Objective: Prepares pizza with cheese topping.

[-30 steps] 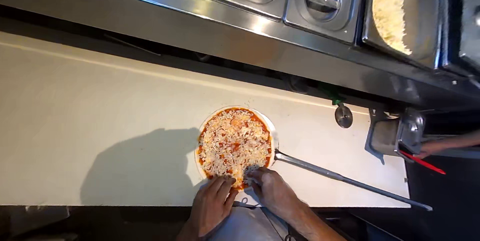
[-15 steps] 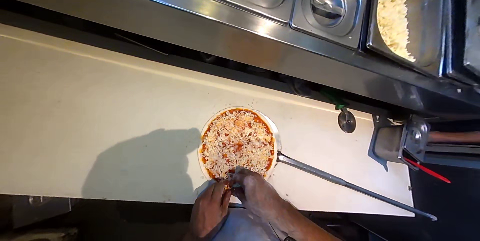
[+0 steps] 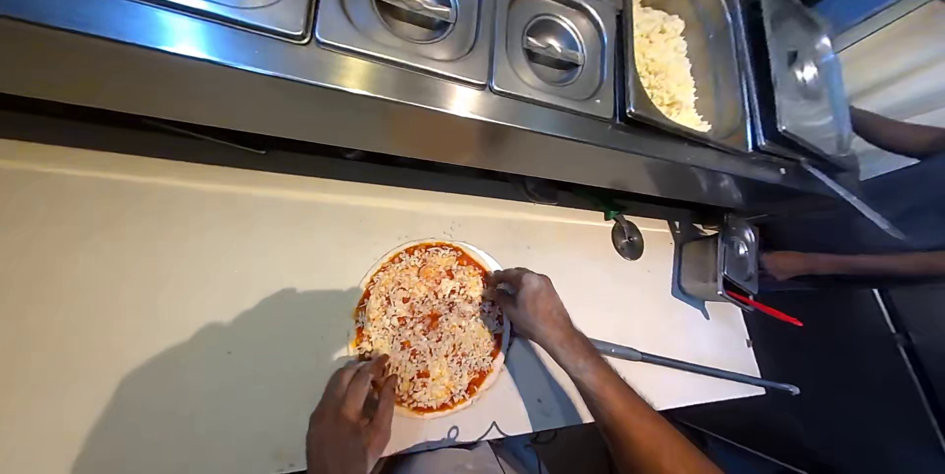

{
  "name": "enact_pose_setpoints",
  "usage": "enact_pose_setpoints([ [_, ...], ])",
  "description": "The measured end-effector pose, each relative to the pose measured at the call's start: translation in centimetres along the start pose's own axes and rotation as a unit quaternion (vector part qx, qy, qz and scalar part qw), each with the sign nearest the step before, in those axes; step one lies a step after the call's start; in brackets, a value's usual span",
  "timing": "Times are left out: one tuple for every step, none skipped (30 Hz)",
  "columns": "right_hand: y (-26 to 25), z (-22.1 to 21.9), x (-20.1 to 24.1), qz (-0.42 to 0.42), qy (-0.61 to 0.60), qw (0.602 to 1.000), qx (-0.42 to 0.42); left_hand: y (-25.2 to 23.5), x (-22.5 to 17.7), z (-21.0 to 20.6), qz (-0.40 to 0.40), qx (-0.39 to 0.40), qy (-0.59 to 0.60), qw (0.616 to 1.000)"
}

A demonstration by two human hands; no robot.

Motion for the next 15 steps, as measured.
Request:
enact_pose_setpoints([
  [-0.6, 0.0, 0.3, 0.009, -0.003, 1.000, 0.006, -0.7, 0.4, 0.3, -0.011, -0.018, 0.012, 1.000],
  [-1.1, 0.1, 0.7, 0.013, -0.008, 1.000, 0.012, -1.4, 0.7, 0.5, -0.025, -0.032, 0.019, 0.999],
  [-1.5, 0.2, 1.0, 0.013, -0.007, 1.000, 0.018, -2.2, 0.9, 0.8, -0.038, -0.039, 0.022, 0.998],
  [-1.9, 0.3, 1.3, 0.015, -0.002, 1.000, 0.012, -3.0, 1.1, 0.9, -0.049, -0.040, 0.023, 0.998],
  [-2.3, 0.4, 1.5, 0.024, 0.003, 1.000, -0.002, -4.0, 1.2, 0.9, -0.059, -0.032, 0.025, 0.997],
  [-2.8, 0.4, 1.6, 0.033, 0.007, 0.999, -0.014, -5.0, 1.4, 0.7, -0.069, -0.017, 0.029, 0.997],
  [-3.3, 0.4, 1.7, 0.042, 0.007, 0.999, -0.020, -6.2, 1.6, 0.4, -0.081, 0.003, 0.038, 0.996],
  [-3.7, 0.4, 2.0, 0.051, 0.002, 0.999, -0.017, -7.5, 1.8, -0.2, -0.093, 0.028, 0.045, 0.994],
  [-4.2, 0.3, 2.3, 0.057, -0.004, 0.998, -0.004, -8.8, 1.9, -0.8, -0.104, 0.060, 0.048, 0.992],
  [-4.5, 0.2, 2.8, 0.060, -0.008, 0.998, 0.010, -10.2, 1.9, -1.5, -0.107, 0.101, 0.043, 0.988],
  [-4.7, 0.2, 3.3, 0.063, -0.005, 0.998, 0.024, -11.7, 1.7, -2.2, -0.103, 0.147, 0.032, 0.983],
  [-4.8, 0.2, 3.8, 0.066, 0.000, 0.997, 0.032, -13.1, 1.3, -3.0, -0.102, 0.193, 0.022, 0.976],
  [-4.9, 0.2, 4.2, 0.066, 0.005, 0.997, 0.033, -14.4, 0.9, -3.7, -0.112, 0.222, 0.014, 0.968],
  [-5.0, 0.2, 4.6, 0.064, 0.012, 0.997, 0.030, -15.5, 0.4, -4.4, -0.131, 0.235, 0.011, 0.963],
  [-5.2, 0.2, 4.8, 0.068, 0.019, 0.997, 0.022, -16.3, 0.0, -5.0, -0.152, 0.241, 0.009, 0.958],
])
Point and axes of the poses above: each hand's wrist, its own y-axis away from the middle knuckle, its own z-axis out of the back of the hand, x = y × z, the point moved 6 cm from there along -y, towards the middle knuckle, and after that the axes turned 4 degrees about -y, right-handed, at the moved point
